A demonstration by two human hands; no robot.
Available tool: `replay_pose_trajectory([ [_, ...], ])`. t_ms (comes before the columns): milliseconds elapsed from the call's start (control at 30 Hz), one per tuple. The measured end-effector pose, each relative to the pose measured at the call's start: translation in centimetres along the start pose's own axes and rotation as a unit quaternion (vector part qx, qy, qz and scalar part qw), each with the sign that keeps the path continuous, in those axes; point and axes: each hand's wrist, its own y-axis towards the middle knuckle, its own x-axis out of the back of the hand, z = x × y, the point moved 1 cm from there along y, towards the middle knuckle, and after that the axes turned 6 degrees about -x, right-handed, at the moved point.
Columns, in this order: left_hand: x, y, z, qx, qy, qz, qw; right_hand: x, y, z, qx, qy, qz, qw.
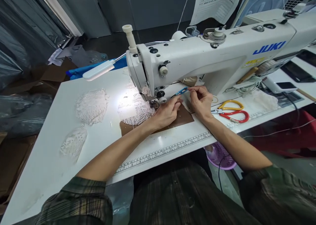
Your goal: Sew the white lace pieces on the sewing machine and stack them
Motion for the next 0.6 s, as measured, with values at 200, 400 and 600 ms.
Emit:
replay_pose_trajectory([
  [200, 1.3, -1.9, 0.0, -0.108, 0.035, 0.023, 0.993, 0.2, 0.3, -0.2, -0.052, 0.082, -0.025, 0.995],
  [400, 4.4, -7.2, -0.9, -0.171, 0.081, 0.035, 0.981, 0.2, -0.3, 1.1, -0.015, 0.070, -0.005, 0.997],
  [600, 9.3, -8.3, 1.7, -0.193, 0.208, -0.064, 0.957, -0.2, -1.1, 0.8, 0.015, 0.050, 0.015, 0.999],
])
